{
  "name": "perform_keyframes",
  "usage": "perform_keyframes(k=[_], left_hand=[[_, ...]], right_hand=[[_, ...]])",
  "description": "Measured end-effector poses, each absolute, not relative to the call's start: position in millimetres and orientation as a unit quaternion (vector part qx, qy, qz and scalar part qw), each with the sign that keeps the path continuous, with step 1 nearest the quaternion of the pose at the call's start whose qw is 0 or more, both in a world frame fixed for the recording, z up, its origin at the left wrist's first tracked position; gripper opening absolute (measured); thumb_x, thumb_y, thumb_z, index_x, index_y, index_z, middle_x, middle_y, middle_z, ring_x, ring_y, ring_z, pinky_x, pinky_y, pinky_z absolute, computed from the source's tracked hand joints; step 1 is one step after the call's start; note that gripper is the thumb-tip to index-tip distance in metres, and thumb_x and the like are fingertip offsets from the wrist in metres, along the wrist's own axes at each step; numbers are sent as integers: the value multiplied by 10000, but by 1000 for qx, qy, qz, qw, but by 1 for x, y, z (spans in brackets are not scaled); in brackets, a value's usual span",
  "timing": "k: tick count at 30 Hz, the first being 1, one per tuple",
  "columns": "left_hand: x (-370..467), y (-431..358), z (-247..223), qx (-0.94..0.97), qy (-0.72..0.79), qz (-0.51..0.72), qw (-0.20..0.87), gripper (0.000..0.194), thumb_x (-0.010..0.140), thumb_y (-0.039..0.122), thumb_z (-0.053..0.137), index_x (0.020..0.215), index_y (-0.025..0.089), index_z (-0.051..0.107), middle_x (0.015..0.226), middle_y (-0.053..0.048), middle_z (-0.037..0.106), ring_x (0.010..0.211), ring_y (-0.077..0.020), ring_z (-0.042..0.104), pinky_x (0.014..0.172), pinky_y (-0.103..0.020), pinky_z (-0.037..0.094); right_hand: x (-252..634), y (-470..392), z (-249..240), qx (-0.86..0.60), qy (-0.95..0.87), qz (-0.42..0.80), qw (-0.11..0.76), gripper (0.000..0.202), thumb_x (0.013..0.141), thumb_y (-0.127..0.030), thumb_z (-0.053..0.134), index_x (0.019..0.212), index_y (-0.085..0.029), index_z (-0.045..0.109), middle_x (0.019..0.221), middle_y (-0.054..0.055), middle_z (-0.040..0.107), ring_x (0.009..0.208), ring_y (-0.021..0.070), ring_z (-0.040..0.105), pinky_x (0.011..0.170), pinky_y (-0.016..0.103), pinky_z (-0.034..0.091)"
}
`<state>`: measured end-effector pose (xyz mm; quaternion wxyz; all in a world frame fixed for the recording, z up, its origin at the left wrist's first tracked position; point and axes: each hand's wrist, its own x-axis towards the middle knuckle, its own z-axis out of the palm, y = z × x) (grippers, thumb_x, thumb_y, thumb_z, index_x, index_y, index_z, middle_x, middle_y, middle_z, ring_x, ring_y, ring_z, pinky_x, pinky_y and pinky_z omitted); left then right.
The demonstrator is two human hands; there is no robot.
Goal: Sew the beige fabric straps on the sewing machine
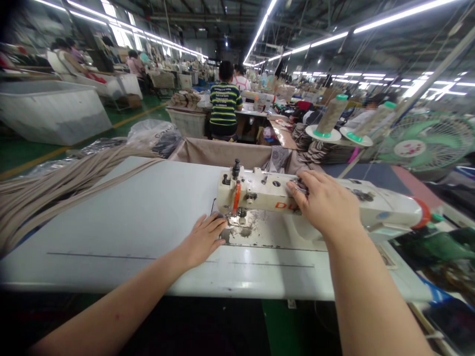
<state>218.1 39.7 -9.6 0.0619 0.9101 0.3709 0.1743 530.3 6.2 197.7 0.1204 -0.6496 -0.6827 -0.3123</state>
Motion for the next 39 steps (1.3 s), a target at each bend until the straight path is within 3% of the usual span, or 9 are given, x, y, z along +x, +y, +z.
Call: perform_keyframes(k=[4,9,15,18,22,25,31,39], left_hand=[[217,42,-8,911,371,164,79,486,1032,341,511,1499,236,427,1545,-83,483,1523,-287,291,1251,-607,266],[216,43,-8,911,369,163,88,489,1039,358,499,1508,240,426,1555,-82,473,1527,-288,284,1254,-601,259],[216,44,-8,909,372,160,100,509,1028,358,526,1511,232,428,1557,-89,468,1529,-294,275,1258,-607,245],[213,51,-9,907,357,179,133,501,1003,322,565,1488,240,468,1545,-91,482,1515,-304,301,1252,-596,262],[216,78,-8,893,340,225,190,344,975,175,532,1299,194,644,1386,-102,615,1334,-253,538,1178,-448,430],[225,106,-5,887,350,233,193,352,972,122,468,1260,168,666,1360,-111,623,1230,-226,608,1107,-374,505],[244,140,1,906,319,213,181,288,1003,230,503,1187,223,725,1344,-58,657,1304,-259,559,1161,-385,459],[231,145,5,917,288,212,178,210,951,250,633,1120,225,755,1234,-79,713,1238,-285,601,1162,-453,427]], right_hand=[[532,6,200,-671,-662,-313,113,485,1023,-549,463,1086,-164,751,1045,125,745,973,290,670,778,372,489],[518,-18,191,-640,-634,-368,228,416,1032,-431,489,1260,-145,687,1183,152,707,1066,300,646,855,376,490],[486,-60,133,-576,-654,-375,316,137,986,-198,560,984,-180,695,836,65,687,778,208,612,764,328,467],[475,-72,91,-589,-674,-307,324,109,993,-184,575,924,-187,660,776,43,653,725,188,572,734,316,442],[469,-78,37,-627,-664,-263,313,189,1032,-238,535,883,-192,642,725,36,607,713,194,556,709,315,425],[469,-77,9,-642,-667,-238,294,266,1054,-266,483,845,-198,633,715,38,602,696,196,550,685,320,409],[472,-74,-4,-666,-658,-216,275,313,1052,-298,487,775,-209,603,701,41,598,688,204,544,680,338,390],[471,-77,-4,-687,-643,-203,269,311,1040,-278,484,761,-209,603,707,44,613,700,204,553,692,335,388]])
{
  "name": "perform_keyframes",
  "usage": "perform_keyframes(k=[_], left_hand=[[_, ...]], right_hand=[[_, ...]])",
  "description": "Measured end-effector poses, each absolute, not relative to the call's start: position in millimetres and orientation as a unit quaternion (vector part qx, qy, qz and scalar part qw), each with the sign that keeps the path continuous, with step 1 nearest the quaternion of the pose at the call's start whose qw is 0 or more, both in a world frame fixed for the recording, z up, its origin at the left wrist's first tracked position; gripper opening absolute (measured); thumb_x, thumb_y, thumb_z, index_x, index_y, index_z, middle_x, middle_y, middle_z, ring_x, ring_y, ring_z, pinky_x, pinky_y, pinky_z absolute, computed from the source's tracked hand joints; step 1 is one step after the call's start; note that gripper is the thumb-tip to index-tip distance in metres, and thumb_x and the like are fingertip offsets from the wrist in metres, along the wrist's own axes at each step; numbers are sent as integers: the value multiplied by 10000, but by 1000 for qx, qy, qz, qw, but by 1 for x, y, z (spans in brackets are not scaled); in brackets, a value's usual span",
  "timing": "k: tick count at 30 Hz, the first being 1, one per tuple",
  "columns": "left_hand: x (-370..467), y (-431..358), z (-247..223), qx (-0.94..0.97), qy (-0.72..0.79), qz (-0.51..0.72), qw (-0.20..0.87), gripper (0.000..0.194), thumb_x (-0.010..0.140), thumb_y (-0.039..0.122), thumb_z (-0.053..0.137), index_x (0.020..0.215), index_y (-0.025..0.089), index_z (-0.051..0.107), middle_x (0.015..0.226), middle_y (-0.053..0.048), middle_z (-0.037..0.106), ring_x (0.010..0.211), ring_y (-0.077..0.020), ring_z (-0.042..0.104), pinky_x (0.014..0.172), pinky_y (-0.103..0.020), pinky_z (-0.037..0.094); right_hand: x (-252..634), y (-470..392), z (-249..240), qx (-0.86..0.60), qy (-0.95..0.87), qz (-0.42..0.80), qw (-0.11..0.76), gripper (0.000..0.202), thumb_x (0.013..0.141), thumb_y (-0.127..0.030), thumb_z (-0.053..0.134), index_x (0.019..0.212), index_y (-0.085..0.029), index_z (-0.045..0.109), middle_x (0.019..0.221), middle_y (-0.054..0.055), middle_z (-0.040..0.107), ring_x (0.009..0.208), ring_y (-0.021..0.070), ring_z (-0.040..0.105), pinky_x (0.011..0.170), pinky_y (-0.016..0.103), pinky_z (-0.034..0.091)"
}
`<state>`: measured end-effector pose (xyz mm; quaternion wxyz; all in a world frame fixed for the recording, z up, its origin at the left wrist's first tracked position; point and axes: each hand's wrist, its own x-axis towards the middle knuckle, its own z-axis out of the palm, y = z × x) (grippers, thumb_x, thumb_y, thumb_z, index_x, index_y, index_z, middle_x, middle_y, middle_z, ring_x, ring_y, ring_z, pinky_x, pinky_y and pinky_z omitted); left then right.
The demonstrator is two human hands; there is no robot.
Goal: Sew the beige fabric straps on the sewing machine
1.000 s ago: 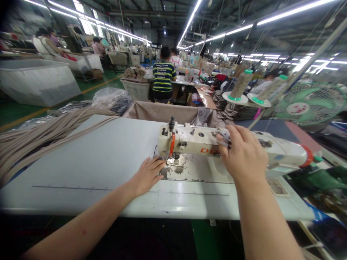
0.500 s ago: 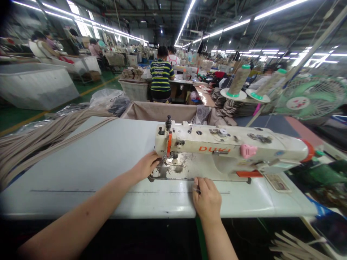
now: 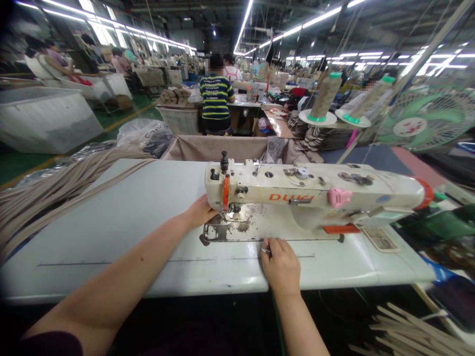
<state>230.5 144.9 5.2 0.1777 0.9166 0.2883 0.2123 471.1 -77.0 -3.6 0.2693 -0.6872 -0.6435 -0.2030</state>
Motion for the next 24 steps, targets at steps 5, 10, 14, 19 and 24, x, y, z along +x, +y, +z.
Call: perform_keyframes(k=[5,10,14,19,24], left_hand=[[221,145,11,911,287,216,202,141,871,245,747,1006,259,785,1075,-40,759,1086,-253,680,1043,-401,510],[219,133,13,896,316,216,226,91,844,201,760,921,243,782,944,-19,755,942,-215,706,930,-341,542],[218,116,9,873,364,217,242,105,849,130,715,846,221,767,951,-6,726,829,-165,688,790,-264,537],[220,108,8,850,402,219,260,135,842,94,713,849,220,763,978,0,696,819,-149,664,774,-239,526],[223,99,14,839,422,217,267,137,856,85,698,813,206,742,936,-1,662,791,-146,647,774,-247,522]], right_hand=[[471,-76,-4,-695,-639,-204,257,322,1039,-296,483,756,-208,610,712,43,618,693,203,551,678,336,378],[470,-77,-3,-692,-644,-202,256,309,1034,-285,487,767,-202,619,712,42,623,699,204,554,690,334,381],[470,-77,-3,-695,-640,-205,254,313,1032,-285,490,758,-203,615,712,43,623,705,201,555,693,332,377],[469,-78,-5,-701,-634,-210,249,297,1025,-281,497,769,-202,624,727,47,633,718,203,558,689,331,375],[469,-78,-6,-699,-634,-212,254,295,1025,-279,503,771,-199,630,728,49,638,716,203,558,678,331,377]])
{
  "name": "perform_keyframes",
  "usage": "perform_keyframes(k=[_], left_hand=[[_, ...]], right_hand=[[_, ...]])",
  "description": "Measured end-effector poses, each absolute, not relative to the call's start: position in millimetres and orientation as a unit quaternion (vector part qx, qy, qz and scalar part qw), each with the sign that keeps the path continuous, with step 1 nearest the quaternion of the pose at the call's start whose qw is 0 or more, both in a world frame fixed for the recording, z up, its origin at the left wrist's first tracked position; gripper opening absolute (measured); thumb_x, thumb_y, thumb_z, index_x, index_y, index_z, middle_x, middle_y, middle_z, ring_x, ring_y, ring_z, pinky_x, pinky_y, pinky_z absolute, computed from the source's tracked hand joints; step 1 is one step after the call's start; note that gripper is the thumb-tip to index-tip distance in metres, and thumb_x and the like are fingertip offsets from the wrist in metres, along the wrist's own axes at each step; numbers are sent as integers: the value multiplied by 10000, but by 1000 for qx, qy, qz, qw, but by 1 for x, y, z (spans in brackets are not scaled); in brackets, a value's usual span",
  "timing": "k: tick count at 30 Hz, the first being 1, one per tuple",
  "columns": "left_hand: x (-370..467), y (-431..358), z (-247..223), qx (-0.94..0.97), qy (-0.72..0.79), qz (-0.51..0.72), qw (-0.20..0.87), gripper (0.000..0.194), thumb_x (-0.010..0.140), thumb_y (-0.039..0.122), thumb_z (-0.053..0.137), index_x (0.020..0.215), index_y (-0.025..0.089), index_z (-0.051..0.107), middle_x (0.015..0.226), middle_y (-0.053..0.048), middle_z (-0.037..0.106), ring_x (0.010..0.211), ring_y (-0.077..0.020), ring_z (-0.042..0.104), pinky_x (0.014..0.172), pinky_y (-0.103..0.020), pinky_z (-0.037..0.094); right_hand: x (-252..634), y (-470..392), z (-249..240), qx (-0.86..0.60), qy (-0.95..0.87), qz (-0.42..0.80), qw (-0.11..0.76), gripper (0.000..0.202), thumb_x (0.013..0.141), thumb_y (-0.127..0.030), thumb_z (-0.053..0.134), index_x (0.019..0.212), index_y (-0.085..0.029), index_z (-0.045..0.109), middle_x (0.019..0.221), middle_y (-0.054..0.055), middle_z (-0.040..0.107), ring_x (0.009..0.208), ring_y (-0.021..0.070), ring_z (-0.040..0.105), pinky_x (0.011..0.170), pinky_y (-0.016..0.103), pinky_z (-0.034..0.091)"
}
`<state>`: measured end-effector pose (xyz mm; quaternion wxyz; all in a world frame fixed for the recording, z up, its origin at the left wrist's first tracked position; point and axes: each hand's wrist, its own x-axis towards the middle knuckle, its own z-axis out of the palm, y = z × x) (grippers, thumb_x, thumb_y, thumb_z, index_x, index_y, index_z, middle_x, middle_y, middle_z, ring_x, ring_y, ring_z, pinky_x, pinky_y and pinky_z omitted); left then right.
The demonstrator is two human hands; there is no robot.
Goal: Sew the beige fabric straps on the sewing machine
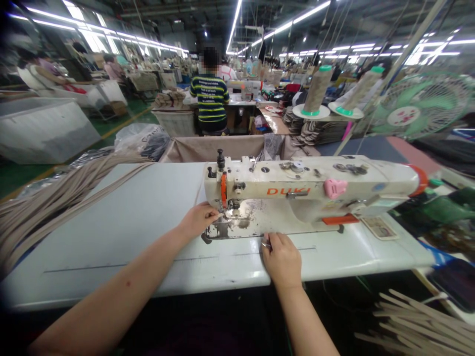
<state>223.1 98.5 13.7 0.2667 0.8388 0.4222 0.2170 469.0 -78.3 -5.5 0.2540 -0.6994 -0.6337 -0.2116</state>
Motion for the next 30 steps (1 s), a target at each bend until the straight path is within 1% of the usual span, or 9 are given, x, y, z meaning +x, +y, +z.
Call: perform_keyframes(k=[4,9,12,14,16,19,25,27,30], left_hand=[[226,81,13,830,445,215,260,106,867,97,685,825,189,718,924,-17,637,808,-161,647,758,-266,527],[236,58,7,807,486,219,254,117,872,112,654,942,187,711,994,-48,640,847,-174,660,782,-285,552],[243,48,6,798,504,221,246,112,857,115,647,929,179,703,996,-68,631,867,-193,656,820,-308,555],[246,42,8,793,515,220,242,109,844,127,650,928,178,698,995,-77,620,841,-198,649,810,-317,556],[249,35,9,790,521,216,240,151,833,140,656,972,184,696,1011,-79,611,811,-195,644,789,-312,557],[251,24,9,793,519,205,243,277,821,160,666,1096,196,679,1048,-86,600,810,-196,653,771,-294,558],[250,6,8,803,506,185,256,509,827,215,662,1329,198,574,1140,-114,588,888,-219,686,836,-292,568],[249,1,9,804,503,178,264,542,838,235,657,1368,200,547,1183,-128,582,950,-240,690,873,-303,569],[247,-5,10,802,505,163,274,522,863,253,635,1374,193,543,1239,-146,571,1045,-278,678,921,-335,564]], right_hand=[[469,-78,-6,-697,-637,-209,257,272,1014,-263,512,776,-200,628,738,53,649,725,203,560,688,328,384],[469,-78,-6,-701,-632,-207,258,274,1012,-269,514,768,-204,624,732,54,649,720,202,560,683,327,383],[469,-78,-6,-702,-631,-212,254,270,1010,-264,512,771,-204,622,725,51,637,722,205,559,695,329,387],[469,-78,-7,-702,-632,-211,251,258,1005,-257,512,779,-203,626,727,49,632,725,207,560,701,330,390],[470,-78,-8,-701,-634,-207,254,241,997,-250,515,793,-203,633,730,44,631,727,208,561,706,329,394],[470,-78,-8,-697,-633,-207,266,216,983,-236,524,808,-203,646,732,40,637,732,207,562,715,325,399],[470,-79,-8,-705,-623,-201,272,193,954,-212,536,800,-206,651,732,42,651,734,207,570,704,325,403],[470,-79,-8,-703,-622,-201,281,185,953,-215,537,816,-204,661,742,44,662,740,207,581,705,325,414],[472,-80,-10,-699,-619,-194,302,203,970,-232,526,834,-203,674,751,46,675,743,205,598,711,323,437]])
